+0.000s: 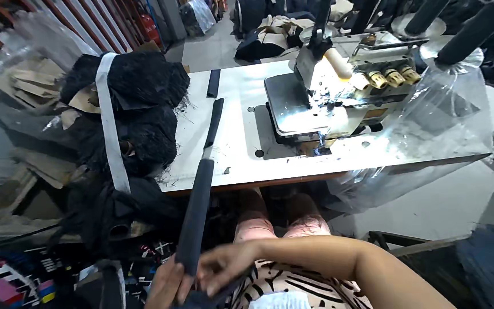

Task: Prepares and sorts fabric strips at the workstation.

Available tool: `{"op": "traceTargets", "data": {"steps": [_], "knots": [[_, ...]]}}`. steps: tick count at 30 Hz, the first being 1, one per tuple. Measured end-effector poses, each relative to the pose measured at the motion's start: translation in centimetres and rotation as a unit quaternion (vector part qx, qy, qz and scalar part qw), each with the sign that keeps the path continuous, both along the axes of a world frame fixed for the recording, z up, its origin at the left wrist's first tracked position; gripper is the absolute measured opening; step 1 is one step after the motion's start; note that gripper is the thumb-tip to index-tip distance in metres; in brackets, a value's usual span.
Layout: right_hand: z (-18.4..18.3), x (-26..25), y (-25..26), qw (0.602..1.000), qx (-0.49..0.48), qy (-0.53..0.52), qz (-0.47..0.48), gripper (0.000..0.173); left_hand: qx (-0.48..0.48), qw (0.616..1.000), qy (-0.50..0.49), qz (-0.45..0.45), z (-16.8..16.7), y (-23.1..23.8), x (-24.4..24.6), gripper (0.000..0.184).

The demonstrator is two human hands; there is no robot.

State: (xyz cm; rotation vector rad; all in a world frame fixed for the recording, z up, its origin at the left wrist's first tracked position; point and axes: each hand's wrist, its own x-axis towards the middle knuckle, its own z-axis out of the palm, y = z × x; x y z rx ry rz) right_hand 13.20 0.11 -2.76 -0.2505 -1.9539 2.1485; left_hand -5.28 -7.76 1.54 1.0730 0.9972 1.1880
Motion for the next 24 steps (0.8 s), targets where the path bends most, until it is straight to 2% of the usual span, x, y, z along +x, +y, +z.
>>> {"op": "traceTargets", "data": {"steps": [2,4,6,8,9,12,20,22,24], "knots": [[3.3,0.6,3.6,0.975,-0.175,0.06,-0.124,0.029,0.013,0.998,0.02,-0.051,0.4,-1.3,-1.9,0.021],[5.9,1.2,7.6,0.906,-0.316,0.13,-0.25,0.046,0.021,0.995,0.071,-0.072,0.3,-2.0,-3.0,0.02],[6.6,1.6,10.7,0.839,-0.366,0.154,-0.372,0.052,0.026,0.987,0.138,-0.081,-0.3,-2.1,-3.3,0.022],[6.8,1.5,11.5,0.791,-0.393,0.13,-0.45,0.038,0.053,0.972,0.207,-0.096,-0.7,-1.6,-2.7,0.024],[6.7,1.3,11.4,0.78,-0.413,0.125,-0.454,0.032,0.065,0.967,0.218,-0.117,-1.0,-1.3,-2.4,0.027],[6.0,0.8,10.5,0.78,-0.444,0.099,-0.43,0.027,0.087,0.962,0.205,-0.161,-1.5,-0.6,-1.7,0.031],[5.5,1.7,10.0,0.782,-0.437,0.122,-0.428,0.03,0.087,0.952,0.242,-0.168,-0.6,-2.3,-1.6,0.027],[5.6,1.8,9.0,0.798,-0.409,0.134,-0.423,0.028,0.08,0.946,0.267,-0.165,-0.7,-3.1,-1.5,0.026],[5.6,1.6,7.7,0.837,-0.342,0.129,-0.407,0.024,0.048,0.945,0.299,-0.125,-1.5,-3.9,-1.4,0.029]]}}
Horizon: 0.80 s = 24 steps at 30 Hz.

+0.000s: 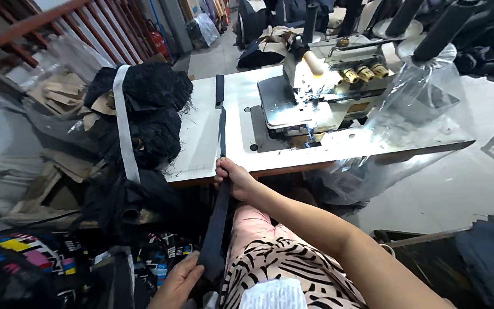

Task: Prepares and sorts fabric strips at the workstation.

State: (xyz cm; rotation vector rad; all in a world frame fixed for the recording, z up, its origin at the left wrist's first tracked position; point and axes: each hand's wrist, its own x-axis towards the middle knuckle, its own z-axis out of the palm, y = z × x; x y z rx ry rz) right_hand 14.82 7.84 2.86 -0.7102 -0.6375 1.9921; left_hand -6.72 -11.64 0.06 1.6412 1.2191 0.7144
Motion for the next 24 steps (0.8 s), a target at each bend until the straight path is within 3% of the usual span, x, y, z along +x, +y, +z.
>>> {"op": "traceTargets", "data": {"steps": [2,3,5,7,8,9,10,11,12,16,19,22,24], "knots": [[-0.6,-0.3,-2.1,0.988,0.131,-0.06,0.053,0.022,-0.007,0.996,-0.011,0.085,-1.4,-0.3,0.1,0.042],[-0.8,-0.6,-3.9,0.967,0.219,-0.101,0.087,0.025,-0.005,0.99,-0.044,0.131,-1.9,-0.2,0.3,0.059],[-0.9,-0.9,-8.9,0.888,0.389,-0.165,0.183,0.029,-0.019,0.971,-0.127,0.2,-1.1,0.3,1.6,0.099],[-1.0,-0.6,-13.4,0.763,0.502,-0.217,0.344,0.025,-0.029,0.961,-0.192,0.196,0.2,0.7,3.1,0.112],[-1.5,-0.7,-14.9,0.69,0.536,-0.241,0.423,0.023,-0.029,0.962,-0.202,0.181,0.5,0.5,3.9,0.103],[-2.1,-0.9,-15.7,0.63,0.558,-0.254,0.476,0.024,-0.028,0.963,-0.203,0.176,0.8,0.2,4.8,0.08],[-2.6,-1.1,-15.7,0.602,0.566,-0.255,0.503,0.024,-0.022,0.964,-0.195,0.181,1.1,-0.2,5.6,0.051],[-4.0,-1.4,-15.1,0.627,0.569,-0.23,0.48,0.02,-0.011,0.965,-0.181,0.189,1.2,-0.6,6.0,0.029],[-4.8,-1.6,-14.0,0.675,0.543,-0.211,0.453,0.019,0.011,0.969,-0.151,0.194,1.1,-1.1,5.7,0.022],[-4.2,-1.4,-8.3,0.853,0.304,-0.141,0.399,0.047,0.067,0.983,-0.043,0.164,0.8,-4.4,0.8,0.018],[-1.6,-2.9,-4.1,0.956,0.186,-0.031,0.225,0.051,0.092,0.989,-0.021,0.117,-0.5,-4.7,-1.3,0.021],[2.7,-3.0,-0.8,0.996,0.074,0.054,-0.004,0.042,0.116,0.968,0.132,0.179,-4.2,-1.8,-1.7,0.026],[4.1,-3.0,-1.1,0.988,0.144,0.011,-0.064,0.033,0.088,0.96,0.149,0.222,-6.0,0.7,-1.7,0.038]]}}
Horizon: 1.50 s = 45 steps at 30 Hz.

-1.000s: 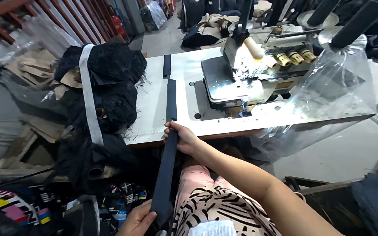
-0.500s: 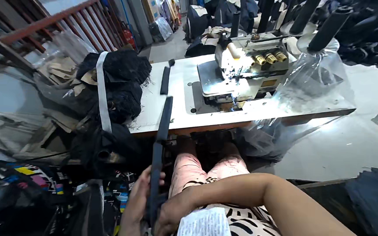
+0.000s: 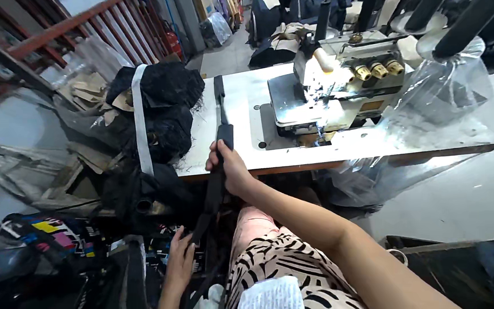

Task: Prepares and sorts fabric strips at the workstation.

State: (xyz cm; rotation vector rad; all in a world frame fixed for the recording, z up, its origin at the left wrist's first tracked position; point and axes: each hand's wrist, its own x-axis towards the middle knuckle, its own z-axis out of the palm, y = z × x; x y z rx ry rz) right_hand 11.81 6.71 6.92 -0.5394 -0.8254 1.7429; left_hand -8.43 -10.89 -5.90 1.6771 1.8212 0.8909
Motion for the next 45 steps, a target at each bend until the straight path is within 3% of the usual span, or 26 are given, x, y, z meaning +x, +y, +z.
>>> {"op": "traceTargets", "data": {"steps": [2,5,6,7,9,12,13,15,17,19,22,23,24,26,29,31,32,34,36,37,39,40,41,42,43,45], "knots": [[-1.3,0.2,-2.6,0.972,0.168,-0.147,0.076,0.032,-0.031,0.99,-0.139,0.003,0.7,2.4,0.8,0.066],[-6.0,0.9,-7.8,0.777,0.349,-0.37,0.372,0.023,-0.044,0.895,-0.442,-0.039,4.3,4.6,4.0,0.099],[-8.0,0.8,-8.6,0.717,0.365,-0.379,0.456,0.022,-0.035,0.867,-0.495,-0.056,5.3,5.0,4.8,0.093],[-9.8,0.9,-8.6,0.711,0.353,-0.346,0.501,0.026,-0.02,0.849,-0.523,-0.073,6.2,5.0,5.3,0.073],[-10.6,1.2,-6.5,0.804,0.266,-0.215,0.486,0.052,0.009,0.828,-0.532,-0.178,7.0,3.7,4.3,0.041],[-5.6,1.2,-0.7,0.948,0.067,-0.003,0.311,0.062,-0.075,0.833,-0.497,-0.23,5.6,0.4,0.4,0.038],[-3.8,1.5,1.6,0.97,0.004,0.062,0.236,0.063,-0.128,0.876,-0.431,-0.175,4.6,-0.4,-1.0,0.04],[-1.0,1.8,4.5,0.99,-0.091,0.09,0.06,0.05,-0.233,0.958,-0.16,-0.041,2.4,-0.4,-2.6,0.036],[-1.3,1.0,3.8,0.999,-0.032,-0.011,0.002,0.036,-0.274,0.961,-0.027,0.019,0.5,0.7,-2.9,0.042],[-3.6,0.4,-0.9,0.965,0.126,-0.176,0.147,0.028,-0.195,0.974,-0.112,0.02,0.7,1.9,-1.9,0.062],[-7.9,0.0,-7.8,0.757,0.322,-0.334,0.46,0.024,-0.091,0.913,-0.397,-0.037,3.4,4.8,1.3,0.112],[-9.7,-0.2,-8.4,0.693,0.355,-0.346,0.524,0.025,-0.071,0.888,-0.448,-0.069,4.8,5.6,2.4,0.102],[-10.9,-0.1,-7.9,0.673,0.358,-0.335,0.554,0.028,-0.056,0.876,-0.469,-0.092,6.2,5.8,3.3,0.08],[-11.4,1.0,-5.1,0.767,0.287,-0.225,0.528,0.049,-0.038,0.887,-0.446,-0.114,8.7,4.6,4.1,0.037],[-6.8,2.5,0.2,0.94,0.074,-0.012,0.334,0.078,-0.069,0.927,-0.33,-0.164,8.5,2.3,0.4,0.026],[-3.9,3.7,3.6,0.983,-0.037,0.11,0.14,0.058,-0.115,0.983,-0.097,-0.105,7.2,2.0,-1.7,0.025],[-3.0,3.8,4.7,0.988,-0.068,0.128,0.041,0.045,-0.152,0.987,0.005,-0.054,6.3,2.4,-1.9,0.028],[-2.8,3.0,4.3,0.997,-0.054,0.039,-0.034,0.04,-0.143,0.988,0.051,0.018,4.4,2.7,-1.6,0.033],[-4.1,1.7,-0.3,0.985,0.06,-0.137,0.089,0.035,-0.081,0.994,-0.069,0.016,4.0,3.4,-0.4,0.055],[-4.9,1.4,-3.2,0.946,0.135,-0.222,0.196,0.033,-0.061,0.983,-0.174,-0.005,4.0,4.0,0.7,0.073],[-7.3,1.0,-7.5,0.798,0.282,-0.328,0.42,0.03,-0.071,0.93,-0.357,-0.052,4.8,5.0,3.6,0.104],[-8.9,0.8,-8.4,0.717,0.333,-0.343,0.507,0.028,-0.081,0.914,-0.391,-0.076,5.5,5.2,4.9,0.094],[-10.3,0.8,-8.5,0.671,0.349,-0.333,0.562,0.028,-0.086,0.904,-0.407,-0.099,6.1,5.1,5.7,0.069],[-11.0,1.2,-7.8,0.679,0.342,-0.299,0.576,0.032,-0.082,0.902,-0.409,-0.116,6.7,4.6,6.0,0.043],[-11.4,1.8,-6.8,0.732,0.312,-0.243,0.555,0.039,-0.079,0.901,-0.406,-0.133,7.4,3.7,5.7,0.027],[-9.9,2.9,-3.7,0.853,0.181,-0.142,0.469,0.051,-0.089,0.881,-0.42,-0.197,7.9,1.9,3.3,0.021]]}}
